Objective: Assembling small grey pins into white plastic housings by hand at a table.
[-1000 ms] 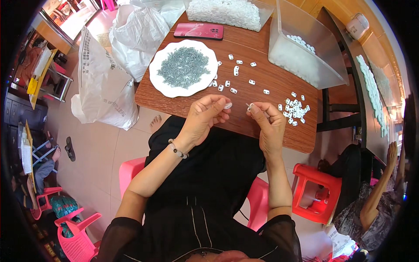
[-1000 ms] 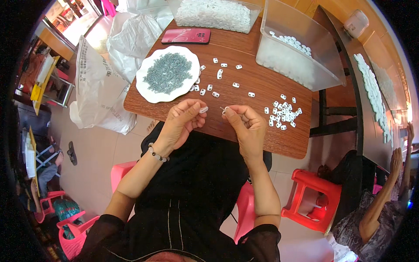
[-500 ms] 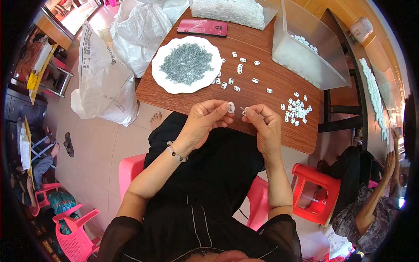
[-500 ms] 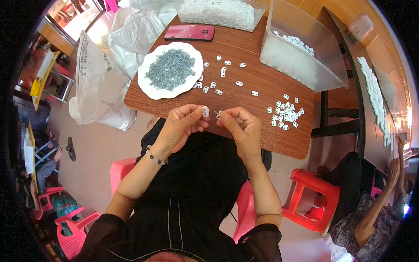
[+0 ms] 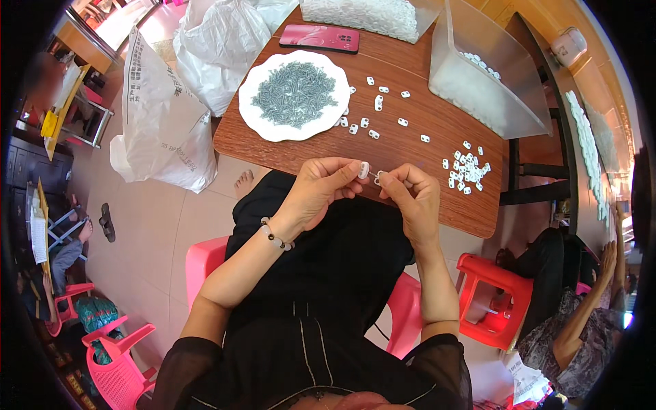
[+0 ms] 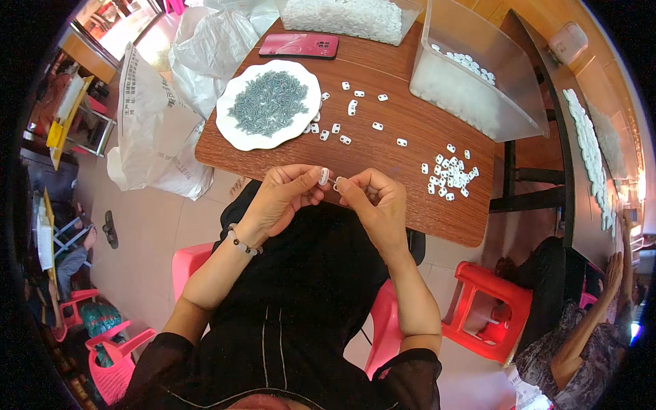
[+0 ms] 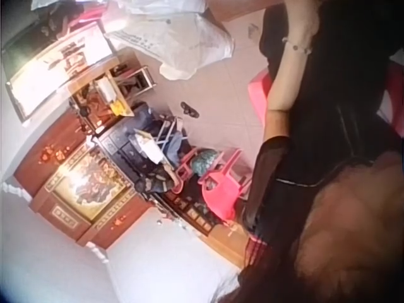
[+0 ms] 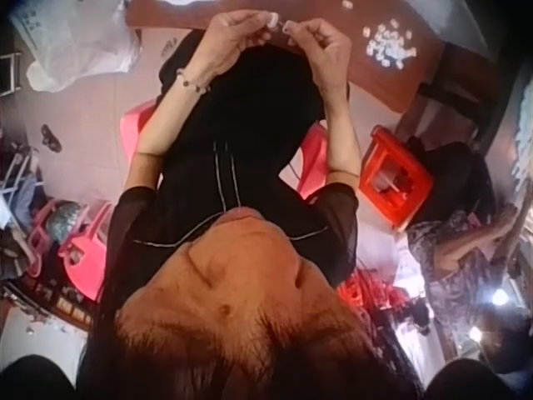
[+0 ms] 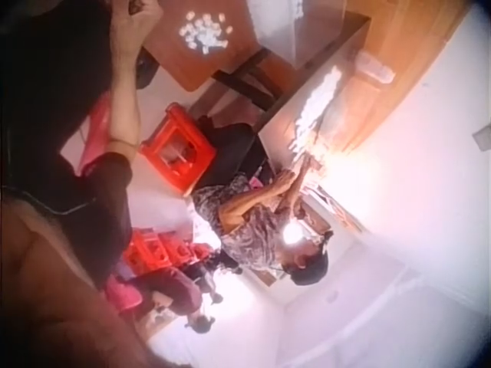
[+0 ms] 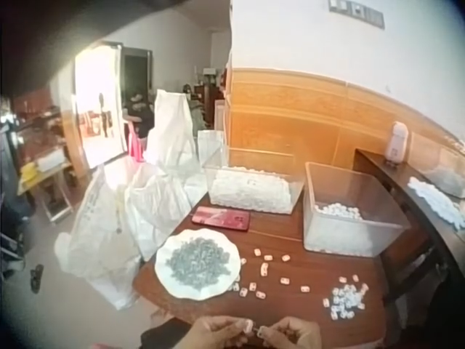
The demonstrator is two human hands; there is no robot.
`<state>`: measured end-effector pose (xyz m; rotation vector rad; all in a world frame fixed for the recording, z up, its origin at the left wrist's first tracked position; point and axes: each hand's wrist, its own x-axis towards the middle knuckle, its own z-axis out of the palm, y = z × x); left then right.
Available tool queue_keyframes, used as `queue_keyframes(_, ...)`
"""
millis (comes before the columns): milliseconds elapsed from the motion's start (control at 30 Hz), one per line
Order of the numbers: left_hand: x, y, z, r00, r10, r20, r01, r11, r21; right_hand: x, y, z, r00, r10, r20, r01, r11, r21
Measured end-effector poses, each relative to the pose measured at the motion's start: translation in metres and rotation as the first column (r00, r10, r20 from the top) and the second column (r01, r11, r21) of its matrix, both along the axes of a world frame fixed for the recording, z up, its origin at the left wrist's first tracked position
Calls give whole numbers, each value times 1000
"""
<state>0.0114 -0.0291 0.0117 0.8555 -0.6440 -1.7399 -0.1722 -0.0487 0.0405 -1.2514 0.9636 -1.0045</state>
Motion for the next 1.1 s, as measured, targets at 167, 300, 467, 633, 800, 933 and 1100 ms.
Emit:
queue_keyframes(167, 1, 0, 0, 1000, 2, 17, -1, 1000, -4, 1, 1, 3, 996, -1, -87, 0, 1000, -9)
queue_keyframes(300, 1, 0, 0, 1000, -1, 31, 1, 1000, -6, 1, 1, 1, 998, -8, -68, 8, 1000, -1)
queue_keyframes(467, 0, 0, 0, 998, 2, 63, -1, 1000, -20, 2, 0, 0, 996, -19, -84, 19, 1000, -7)
queue_keyframes(633, -2, 2, 2, 986, 59, 155, -44, 994, -97, 2, 1, 2, 994, -22, -106, 20, 1000, -18)
queue_keyframes(800, -2, 2, 5, 970, 81, 228, -54, 991, -123, 0, 0, -2, 995, -9, -100, 5, 999, -39)
queue_keyframes(933, -2, 2, 5, 969, 77, 235, -48, 991, -128, 0, 1, -3, 995, -14, -98, 9, 999, -51)
queue_keyframes(1100, -2, 2, 6, 964, 87, 253, -50, 988, -147, 0, 1, -3, 992, -21, -128, 13, 998, -63)
